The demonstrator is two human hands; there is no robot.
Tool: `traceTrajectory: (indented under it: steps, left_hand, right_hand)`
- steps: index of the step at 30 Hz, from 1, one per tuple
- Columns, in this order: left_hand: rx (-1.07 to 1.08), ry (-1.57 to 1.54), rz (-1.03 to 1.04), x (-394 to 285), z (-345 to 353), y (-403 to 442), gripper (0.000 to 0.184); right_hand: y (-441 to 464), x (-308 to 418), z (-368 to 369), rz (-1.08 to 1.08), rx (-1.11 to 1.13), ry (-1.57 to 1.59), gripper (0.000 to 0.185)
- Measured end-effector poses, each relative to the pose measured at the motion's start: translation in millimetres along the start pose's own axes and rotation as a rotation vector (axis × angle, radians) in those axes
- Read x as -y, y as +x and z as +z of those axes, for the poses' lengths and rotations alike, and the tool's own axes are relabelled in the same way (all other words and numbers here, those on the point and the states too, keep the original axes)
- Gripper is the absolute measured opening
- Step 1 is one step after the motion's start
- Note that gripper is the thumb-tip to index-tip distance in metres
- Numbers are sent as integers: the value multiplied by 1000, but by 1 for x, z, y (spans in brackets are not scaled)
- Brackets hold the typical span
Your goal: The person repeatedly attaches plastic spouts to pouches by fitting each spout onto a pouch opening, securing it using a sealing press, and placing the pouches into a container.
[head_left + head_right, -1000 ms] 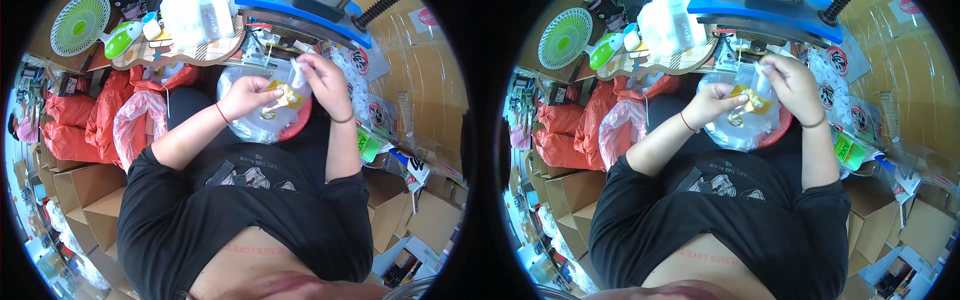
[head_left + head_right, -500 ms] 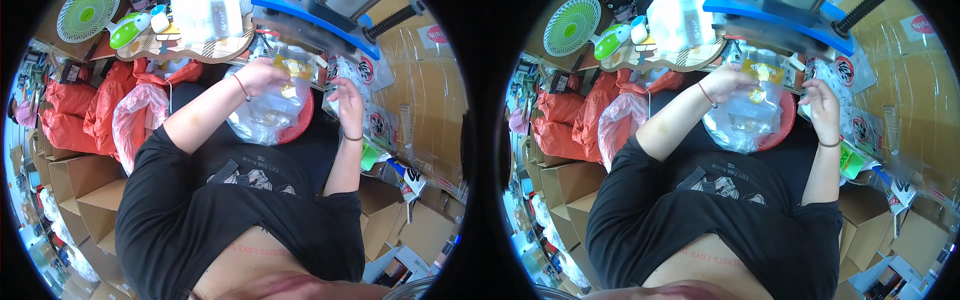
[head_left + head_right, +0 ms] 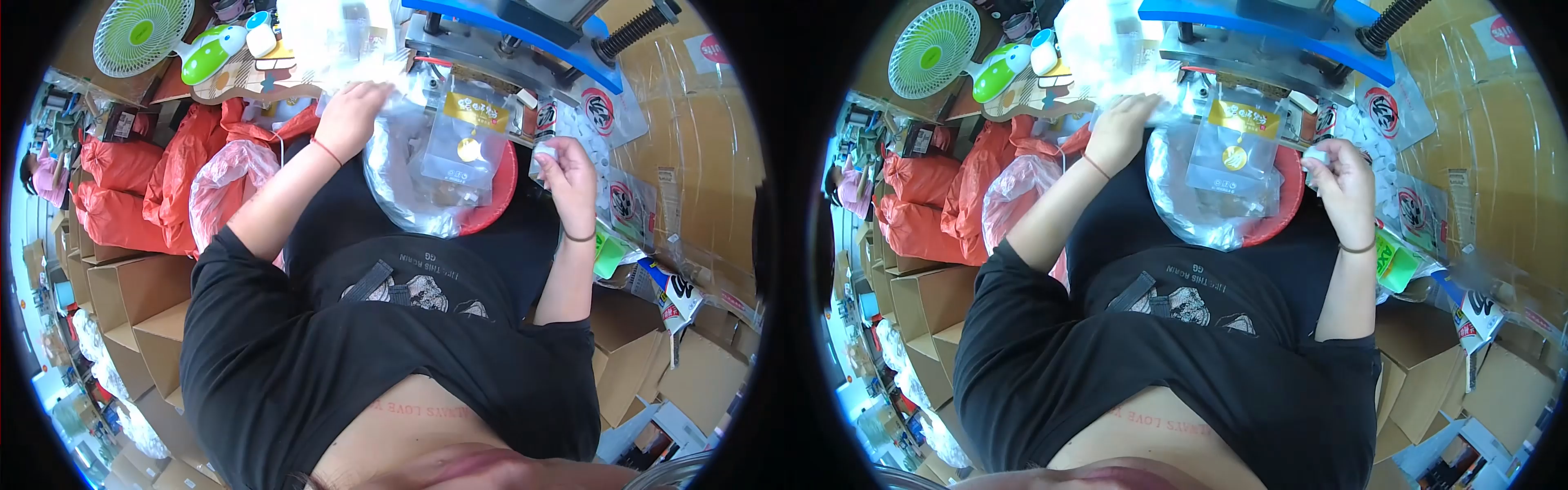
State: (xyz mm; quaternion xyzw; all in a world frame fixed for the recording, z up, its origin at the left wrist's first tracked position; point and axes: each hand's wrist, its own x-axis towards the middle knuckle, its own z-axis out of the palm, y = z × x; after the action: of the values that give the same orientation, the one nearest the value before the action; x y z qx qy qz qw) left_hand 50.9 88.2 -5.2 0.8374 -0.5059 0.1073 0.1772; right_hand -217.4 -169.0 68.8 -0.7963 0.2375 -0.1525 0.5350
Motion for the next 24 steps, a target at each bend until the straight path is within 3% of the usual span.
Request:
traceTrajectory:
  steps: [1,2,3,5,8,9,13,16,19,21,22,23,24]
  left_hand:
    - [32,-215,-160,-2,-2,0,44]
    - [-134,-666,-194,-2,5,1,28]
    - [-131,-668,-192,-8,4,1,28]
    - [41,-1064,-374,-30,-4,-5,24]
    - [232,-951,-362,-55,-18,-3,27]
    - [252,-1004,-370,-62,-11,-4,26]
    - [442,-1370,-362,-99,-24,-2,24]
    - [562,-1715,-392,-112,-9,-5,22]
    - [748,-1863,-502,-127,-11,-6,22]
    - [819,-1938,-579,-134,-17,-1,23]
    - [721,-1926,-530,-132,-9,3,29]
    - [658,-1948,-541,-128,-5,10,29]
    - [592,-1968,-555,-122,-3,17,30]
  right_hand:
    - [4,-4,7,-124,2,-62,13]
    - [6,-7,16,-248,5,-126,12]
    - [6,1,23,-308,44,-175,12]
    - [12,11,37,-410,95,-158,13]
    - [21,32,44,-417,16,-92,13]
    - [27,32,47,-423,-16,96,14]
    - [34,49,47,-455,50,-98,14]
    - [38,45,20,-458,228,-416,28]
    - [29,42,11,-389,360,-152,32]
    - [28,36,-5,-465,170,-438,38]
    - [32,20,-22,-556,38,-670,40]
    - [28,11,-34,-424,15,-826,39]
    - [24,-6,-42,-431,17,-826,39]
